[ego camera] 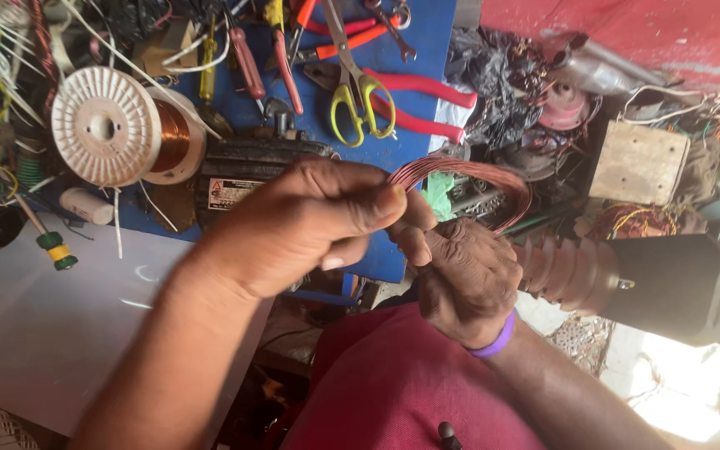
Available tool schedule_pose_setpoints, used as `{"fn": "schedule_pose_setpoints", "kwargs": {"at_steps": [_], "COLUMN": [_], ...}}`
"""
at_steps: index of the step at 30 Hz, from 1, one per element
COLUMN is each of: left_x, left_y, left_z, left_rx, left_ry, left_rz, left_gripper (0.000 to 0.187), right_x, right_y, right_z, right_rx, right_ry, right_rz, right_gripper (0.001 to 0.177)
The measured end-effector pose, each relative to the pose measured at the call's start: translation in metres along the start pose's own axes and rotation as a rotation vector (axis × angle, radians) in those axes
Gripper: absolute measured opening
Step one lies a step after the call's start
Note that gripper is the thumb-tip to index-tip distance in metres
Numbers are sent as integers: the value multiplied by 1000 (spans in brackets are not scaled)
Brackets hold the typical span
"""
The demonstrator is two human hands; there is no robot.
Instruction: The person cuts small rectangular pieces of white paper with scissors and inserts them into the slots of an electric motor. They also handle and insert copper wire coils into the motor housing.
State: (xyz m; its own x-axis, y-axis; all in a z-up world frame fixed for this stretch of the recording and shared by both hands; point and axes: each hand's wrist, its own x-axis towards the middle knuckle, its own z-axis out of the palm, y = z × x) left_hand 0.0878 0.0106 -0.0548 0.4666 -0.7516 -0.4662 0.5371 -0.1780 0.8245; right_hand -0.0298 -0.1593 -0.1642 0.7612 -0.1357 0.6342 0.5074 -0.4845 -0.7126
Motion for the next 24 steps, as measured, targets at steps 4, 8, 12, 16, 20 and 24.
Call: {"fn": "schedule_pose_setpoints", "kwargs": {"at_steps": [4,8,12,16,20,24], "left_x": [-6,-27,-83,-115,-117,-96], "left_y": [18,20,5,-39,-100,-139], "left_z": [-11,-21,-29,-90,-150,-193], "left_rx": [44,465,559,649,572,670], "left_ry": [-83,120,526,1073,952,710], "left_rz": [-103,-135,135,84,178,191], "left_gripper": [34,46,63,39,19,26], "right_x": [6,11,5,-1,-3,-5], "right_y": [6,26,38,61,78,85], "right_z": [4,16,27,45,52,50], "right_rx": [-135,-214,-312,-370,-324,-349], "right_ry": [-21,-45,-108,-143,-216,-248], "right_rz": [-153,-358,-348,-377,-413,-431], "right_gripper": [39,39,33,34,38,34]}}
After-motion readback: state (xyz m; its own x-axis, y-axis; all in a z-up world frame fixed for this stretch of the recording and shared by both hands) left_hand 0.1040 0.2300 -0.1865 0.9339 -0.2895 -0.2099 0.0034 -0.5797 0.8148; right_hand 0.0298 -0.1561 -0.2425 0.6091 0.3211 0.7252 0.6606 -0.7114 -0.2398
